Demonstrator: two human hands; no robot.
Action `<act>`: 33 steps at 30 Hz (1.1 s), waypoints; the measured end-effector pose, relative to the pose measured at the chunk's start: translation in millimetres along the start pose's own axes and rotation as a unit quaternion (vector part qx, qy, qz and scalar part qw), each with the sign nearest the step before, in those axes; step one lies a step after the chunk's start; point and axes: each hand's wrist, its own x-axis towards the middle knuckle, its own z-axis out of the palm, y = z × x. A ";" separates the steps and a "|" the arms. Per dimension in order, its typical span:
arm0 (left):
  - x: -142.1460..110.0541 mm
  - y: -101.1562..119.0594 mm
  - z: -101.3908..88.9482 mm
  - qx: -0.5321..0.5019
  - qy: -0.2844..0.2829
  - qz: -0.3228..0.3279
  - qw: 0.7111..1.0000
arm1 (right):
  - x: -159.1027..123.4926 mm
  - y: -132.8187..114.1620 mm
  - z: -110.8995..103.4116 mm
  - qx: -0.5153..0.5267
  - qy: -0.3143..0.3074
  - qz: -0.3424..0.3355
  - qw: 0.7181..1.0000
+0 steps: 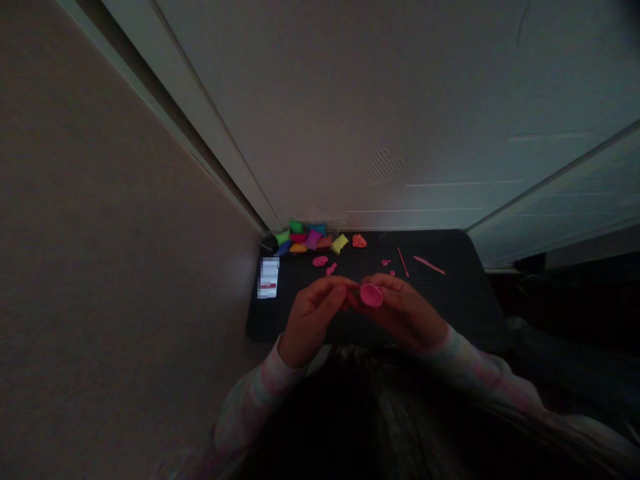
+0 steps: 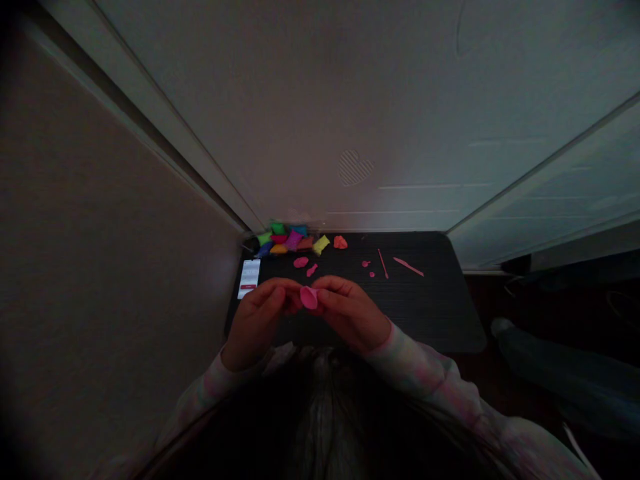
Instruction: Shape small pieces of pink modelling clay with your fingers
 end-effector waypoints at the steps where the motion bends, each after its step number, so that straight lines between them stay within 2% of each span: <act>1: -0.7 1.6 0.8 0.002 0.009 0.000 1.000 | -0.1 0.8 0.1 0.009 0.000 0.010 1.000; 8: -2.1 11.2 8.3 0.021 0.035 -0.012 0.999 | 1.6 6.5 0.7 0.005 0.003 0.027 1.000; 11: -0.6 8.6 7.9 0.032 0.059 -0.014 0.998 | 2.8 8.2 -2.7 -0.032 0.025 0.007 0.999; 14: -0.3 4.8 6.7 0.068 0.099 0.007 0.993 | 1.9 8.6 -6.5 -0.104 0.050 -0.057 0.992; 18: -2.9 -1.6 6.2 0.180 0.135 0.082 0.971 | -2.5 6.6 -4.2 -0.274 0.071 -0.177 0.943; 23: -5.3 -9.2 7.5 0.301 0.125 0.177 0.929 | -4.7 6.1 2.9 -0.456 0.088 -0.252 0.849; 27: -4.0 -9.8 8.8 0.367 0.136 0.207 0.897 | -3.6 8.0 3.1 -0.502 0.112 -0.292 0.806; 33: -1.3 -7.6 7.0 0.496 0.077 0.283 0.817 | -4.3 7.3 3.6 -0.541 0.106 -0.341 0.761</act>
